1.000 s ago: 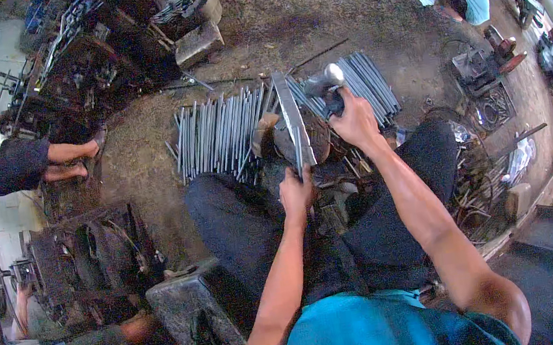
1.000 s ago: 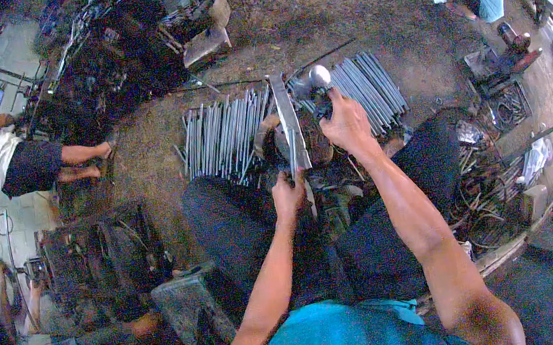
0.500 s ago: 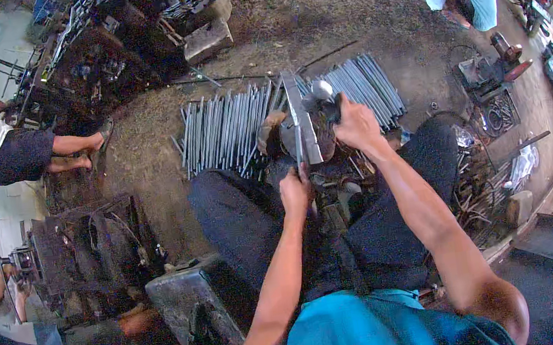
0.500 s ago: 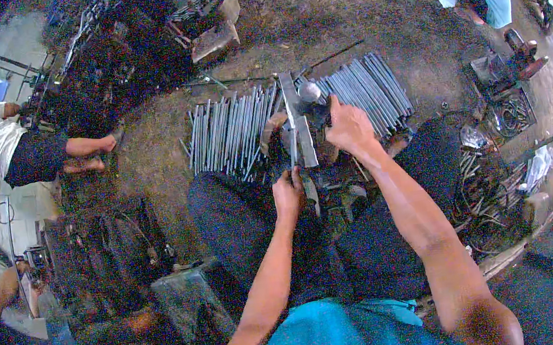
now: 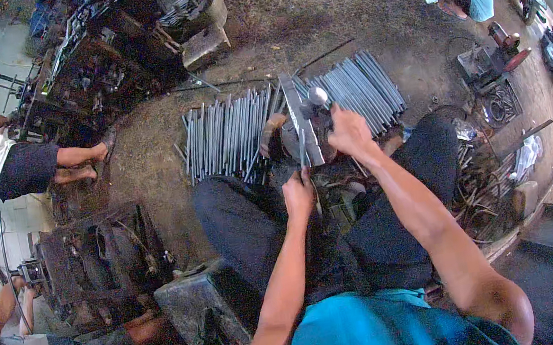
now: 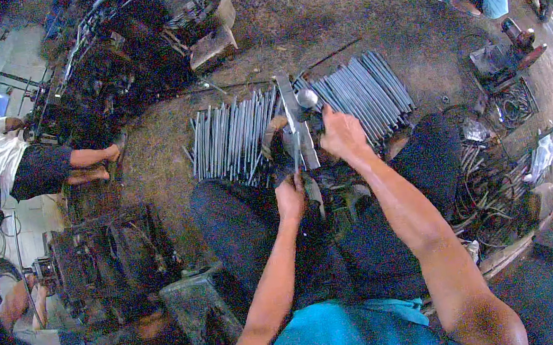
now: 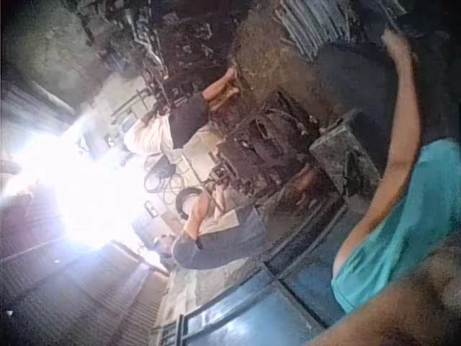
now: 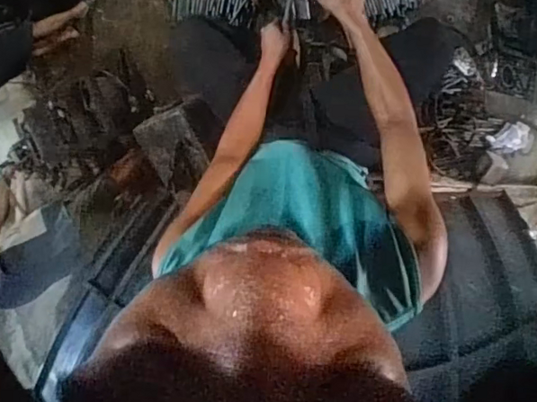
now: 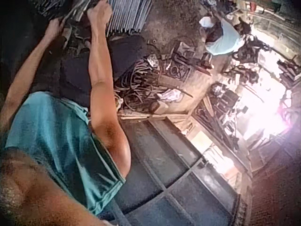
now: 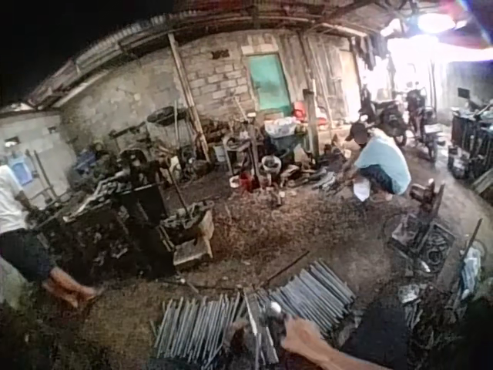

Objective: Hammering a metal rod against an anvil to shape or straighten it.

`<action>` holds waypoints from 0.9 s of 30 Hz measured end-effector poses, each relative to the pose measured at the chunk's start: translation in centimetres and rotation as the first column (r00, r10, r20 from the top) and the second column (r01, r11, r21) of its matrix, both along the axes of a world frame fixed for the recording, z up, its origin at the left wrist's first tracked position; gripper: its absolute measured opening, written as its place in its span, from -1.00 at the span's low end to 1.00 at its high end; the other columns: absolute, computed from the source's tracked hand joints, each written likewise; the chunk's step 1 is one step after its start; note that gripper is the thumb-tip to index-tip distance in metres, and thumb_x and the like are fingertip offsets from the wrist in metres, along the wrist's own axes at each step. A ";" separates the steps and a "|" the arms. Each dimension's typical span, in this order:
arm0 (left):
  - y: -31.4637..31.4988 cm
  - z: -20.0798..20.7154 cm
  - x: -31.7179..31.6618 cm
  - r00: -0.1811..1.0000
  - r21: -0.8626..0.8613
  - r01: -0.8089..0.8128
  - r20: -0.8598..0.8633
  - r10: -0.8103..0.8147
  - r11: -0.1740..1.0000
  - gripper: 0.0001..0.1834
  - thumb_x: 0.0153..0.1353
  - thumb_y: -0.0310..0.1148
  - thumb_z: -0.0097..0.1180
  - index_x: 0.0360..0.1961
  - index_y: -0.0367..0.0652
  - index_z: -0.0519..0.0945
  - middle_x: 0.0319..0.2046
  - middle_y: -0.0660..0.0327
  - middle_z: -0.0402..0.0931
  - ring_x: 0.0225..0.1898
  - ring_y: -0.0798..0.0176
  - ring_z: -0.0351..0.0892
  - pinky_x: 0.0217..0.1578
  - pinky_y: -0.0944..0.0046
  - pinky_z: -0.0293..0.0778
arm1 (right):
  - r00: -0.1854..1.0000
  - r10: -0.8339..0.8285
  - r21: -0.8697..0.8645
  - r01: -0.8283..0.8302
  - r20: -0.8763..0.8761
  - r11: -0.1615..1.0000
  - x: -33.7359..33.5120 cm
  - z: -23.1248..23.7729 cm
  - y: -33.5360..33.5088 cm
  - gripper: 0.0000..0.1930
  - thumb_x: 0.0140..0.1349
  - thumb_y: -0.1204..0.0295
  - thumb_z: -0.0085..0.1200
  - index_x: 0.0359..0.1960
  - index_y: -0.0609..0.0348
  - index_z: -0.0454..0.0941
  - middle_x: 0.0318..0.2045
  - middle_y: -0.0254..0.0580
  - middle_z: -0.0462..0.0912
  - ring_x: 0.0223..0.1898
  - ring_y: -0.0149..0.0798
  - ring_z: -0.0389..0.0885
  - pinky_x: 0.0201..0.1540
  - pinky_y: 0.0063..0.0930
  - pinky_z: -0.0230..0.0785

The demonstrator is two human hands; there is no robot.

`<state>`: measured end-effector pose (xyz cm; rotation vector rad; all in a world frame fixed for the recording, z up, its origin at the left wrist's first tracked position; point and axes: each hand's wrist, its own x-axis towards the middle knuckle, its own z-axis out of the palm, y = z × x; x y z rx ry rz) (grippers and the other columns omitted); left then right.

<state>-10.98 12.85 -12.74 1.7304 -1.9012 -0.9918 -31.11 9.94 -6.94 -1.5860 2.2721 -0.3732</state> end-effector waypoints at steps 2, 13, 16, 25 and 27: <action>0.3 -0.9 0.3 1.000 -0.051 -0.005 -0.026 0.004 0.999 -0.56 0.35 -0.15 -0.07 -0.42 -0.35 0.59 -0.51 -0.27 0.52 -0.37 -0.33 0.54 -0.33 -0.12 0.42 | 0.999 -0.046 -0.067 0.047 0.008 0.997 -0.9 1.3 -0.1 -0.38 -0.14 0.43 0.11 0.08 0.27 0.35 -0.41 0.16 0.62 -0.32 0.15 0.62 -0.26 -0.03 0.45; -0.8 -0.6 -0.3 0.988 0.319 -0.003 -0.146 0.052 0.948 -0.47 0.39 -0.09 -0.16 -0.43 -0.35 0.63 -0.54 -0.17 0.55 -0.40 -0.21 0.59 -0.32 -0.03 0.42 | 0.975 0.011 -0.190 0.033 0.224 0.981 0.9 1.7 0.8 -0.43 -0.09 0.43 0.16 0.05 0.24 0.37 -0.28 0.14 0.64 -0.20 0.16 0.62 -0.17 -0.05 0.48; -0.6 -1.1 -0.1 0.993 0.243 -0.053 -0.088 0.077 0.968 -0.45 0.39 -0.05 -0.16 -0.43 -0.34 0.64 -0.52 -0.19 0.56 -0.38 -0.27 0.57 -0.31 -0.06 0.42 | 1.000 -0.017 0.085 0.015 0.020 0.996 1.1 -0.8 0.4 -0.53 -0.04 0.44 0.12 -0.02 0.26 0.39 -0.31 0.17 0.63 -0.26 0.18 0.64 -0.17 0.00 0.49; -0.4 -1.2 0.2 0.980 0.295 -0.093 -0.142 0.140 0.951 -0.47 0.32 -0.03 -0.05 -0.32 -0.41 0.61 -0.50 -0.25 0.55 -0.36 -0.26 0.60 -0.30 -0.03 0.46 | 0.997 -0.064 -0.361 0.073 0.037 0.930 1.0 5.1 0.4 -0.51 -0.15 0.39 0.11 -0.07 0.20 0.48 -0.41 0.11 0.63 -0.35 0.15 0.62 -0.28 -0.06 0.49; -1.0 -1.1 0.1 0.993 0.266 -0.022 -0.104 0.052 0.964 -0.48 0.30 -0.05 -0.01 -0.34 -0.45 0.57 -0.49 -0.29 0.53 -0.33 -0.31 0.58 -0.27 -0.07 0.45 | 0.958 0.089 -0.641 0.112 0.273 0.759 1.2 4.5 0.4 -0.46 -0.15 0.40 0.12 0.00 0.15 0.45 -0.43 0.09 0.64 -0.35 0.13 0.62 -0.27 -0.05 0.48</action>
